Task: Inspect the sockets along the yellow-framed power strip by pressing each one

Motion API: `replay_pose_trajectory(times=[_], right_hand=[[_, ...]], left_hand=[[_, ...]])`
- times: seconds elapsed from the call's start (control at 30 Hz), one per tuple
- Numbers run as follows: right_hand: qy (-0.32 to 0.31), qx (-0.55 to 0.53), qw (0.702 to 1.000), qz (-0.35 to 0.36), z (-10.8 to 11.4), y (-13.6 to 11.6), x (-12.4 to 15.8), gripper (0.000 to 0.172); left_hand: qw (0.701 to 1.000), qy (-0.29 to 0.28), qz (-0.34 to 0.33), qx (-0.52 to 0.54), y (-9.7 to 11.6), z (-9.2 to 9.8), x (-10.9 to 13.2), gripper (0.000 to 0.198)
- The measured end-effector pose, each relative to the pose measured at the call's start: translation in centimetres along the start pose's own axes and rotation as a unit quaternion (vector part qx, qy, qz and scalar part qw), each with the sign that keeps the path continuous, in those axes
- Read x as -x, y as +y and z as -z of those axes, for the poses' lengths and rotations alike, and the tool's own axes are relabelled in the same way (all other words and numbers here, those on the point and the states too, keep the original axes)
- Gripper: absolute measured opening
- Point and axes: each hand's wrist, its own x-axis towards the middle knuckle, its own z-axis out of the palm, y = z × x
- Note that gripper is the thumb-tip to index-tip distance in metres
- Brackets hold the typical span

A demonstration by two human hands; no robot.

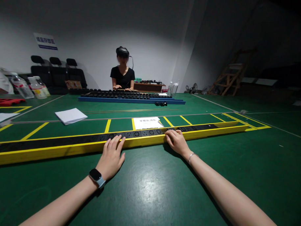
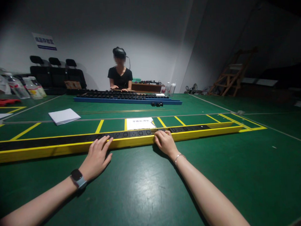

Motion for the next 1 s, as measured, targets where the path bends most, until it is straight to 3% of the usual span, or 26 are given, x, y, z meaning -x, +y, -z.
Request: replay_pose_trajectory(times=[0.37,1.0], right_hand=[[0.023,0.031,0.998,-0.051,-0.19,0.76,0.22,0.018],[0.053,0.078,0.993,-0.073,-0.51,0.88,0.15,0.022]], left_hand=[[1.000,0.003,0.000,-0.006,-0.03,-0.19,0.06,0.056],[1.000,0.005,-0.001,0.003,-0.06,-0.12,0.05,0.057]])
